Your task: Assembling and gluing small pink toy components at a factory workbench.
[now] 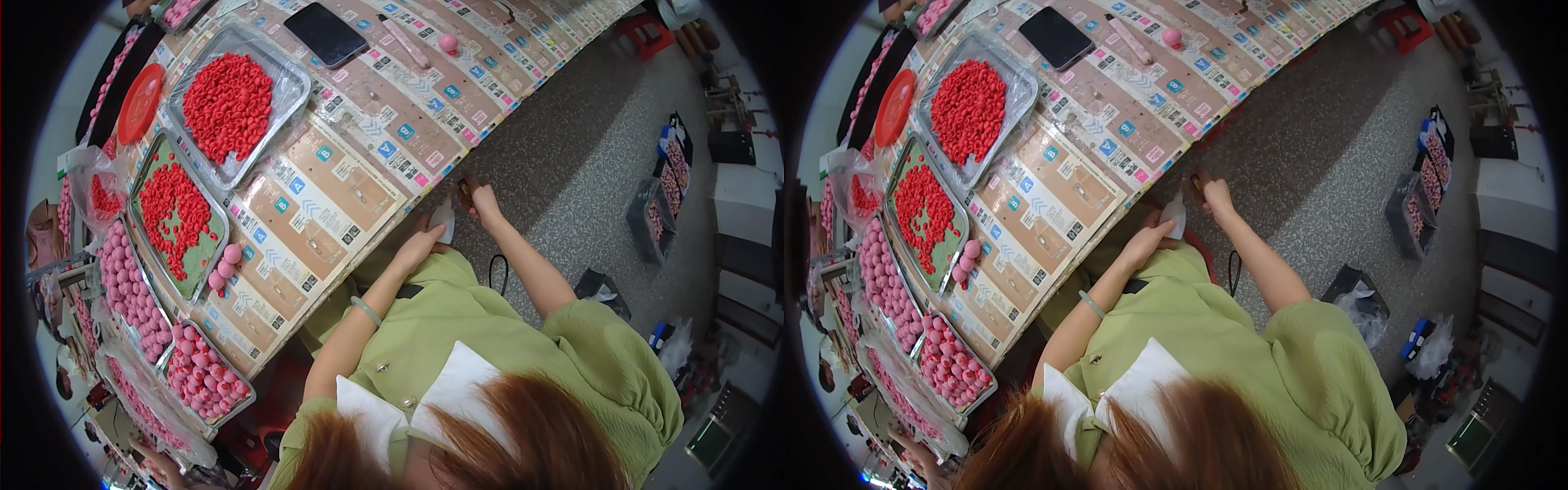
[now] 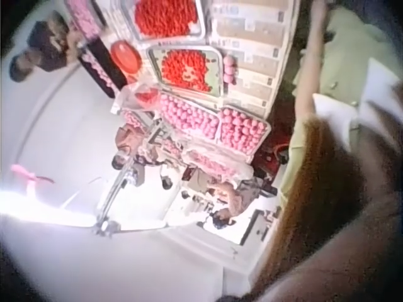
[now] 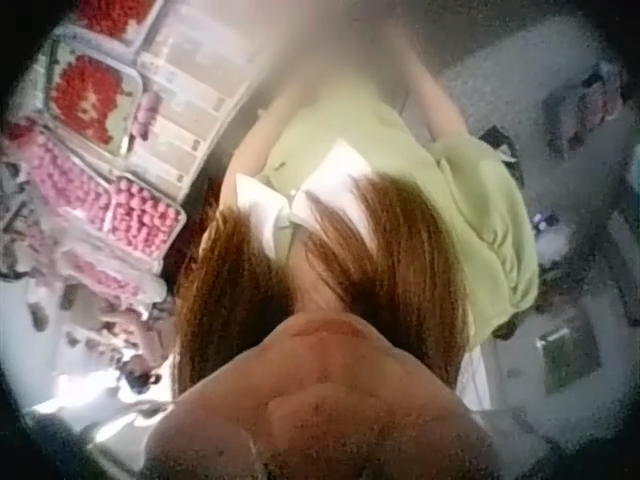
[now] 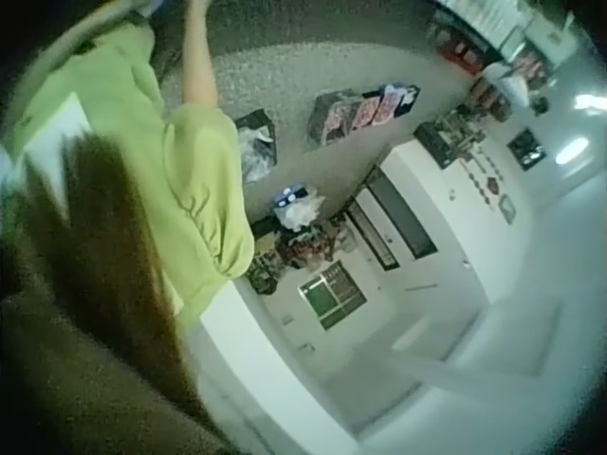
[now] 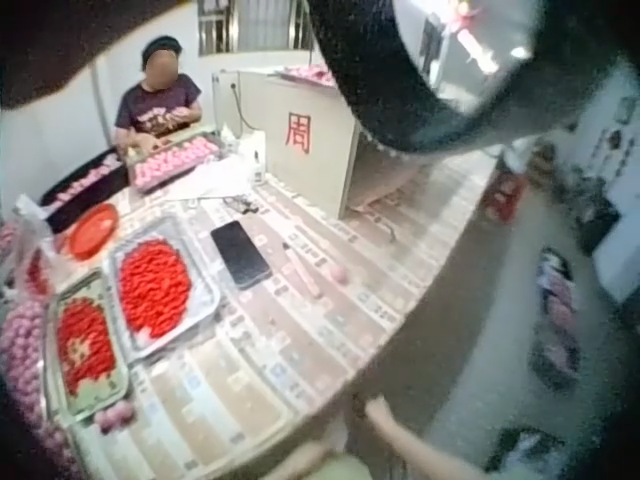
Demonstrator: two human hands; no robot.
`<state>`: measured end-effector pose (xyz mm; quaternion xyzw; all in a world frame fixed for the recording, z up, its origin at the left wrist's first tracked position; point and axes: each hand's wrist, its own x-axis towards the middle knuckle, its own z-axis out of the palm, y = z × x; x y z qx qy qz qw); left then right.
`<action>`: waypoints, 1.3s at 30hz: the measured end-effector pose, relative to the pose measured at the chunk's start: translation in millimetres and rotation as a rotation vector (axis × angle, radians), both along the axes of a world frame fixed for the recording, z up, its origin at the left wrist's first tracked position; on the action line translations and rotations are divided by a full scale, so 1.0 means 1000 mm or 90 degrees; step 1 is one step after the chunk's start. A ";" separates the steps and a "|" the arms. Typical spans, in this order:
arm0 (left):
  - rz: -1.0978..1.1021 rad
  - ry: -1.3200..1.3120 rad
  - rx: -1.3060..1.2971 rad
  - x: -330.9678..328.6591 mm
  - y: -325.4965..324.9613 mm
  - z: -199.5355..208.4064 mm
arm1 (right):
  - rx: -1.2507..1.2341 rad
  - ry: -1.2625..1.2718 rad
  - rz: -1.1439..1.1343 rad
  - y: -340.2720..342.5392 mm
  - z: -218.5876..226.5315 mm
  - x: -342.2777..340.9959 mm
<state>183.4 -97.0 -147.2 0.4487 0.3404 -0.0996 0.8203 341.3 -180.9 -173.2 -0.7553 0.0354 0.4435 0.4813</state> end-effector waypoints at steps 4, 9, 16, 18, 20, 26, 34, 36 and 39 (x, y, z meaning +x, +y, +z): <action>-0.032 -0.032 0.006 -0.001 0.005 0.013 | -0.021 -0.034 -0.056 -0.015 -0.015 0.003; -0.071 -0.094 -0.040 -0.005 0.006 0.062 | -0.001 -0.013 -0.141 -0.040 -0.026 0.006; -0.083 -0.143 -0.073 -0.017 0.009 0.139 | 0.038 0.004 -0.208 -0.064 -0.027 0.011; -0.073 -0.154 -0.079 -0.018 0.008 0.144 | 0.040 -0.001 -0.216 -0.064 -0.024 0.013; -0.070 -0.168 -0.075 -0.020 0.006 0.144 | 0.041 -0.007 -0.225 -0.067 -0.024 0.018; -0.066 -0.147 -0.077 -0.015 0.000 0.139 | 0.085 -0.007 -0.274 -0.084 -0.024 0.033; -0.094 -0.002 0.076 0.010 -0.008 0.046 | 0.233 -0.270 -0.378 -0.072 0.070 0.081; -0.076 0.069 0.060 0.008 -0.007 0.031 | 0.268 -0.320 -0.319 -0.046 0.102 0.084; -0.045 0.101 -0.009 0.006 -0.004 0.022 | 0.296 -0.406 -0.151 -0.018 0.129 0.087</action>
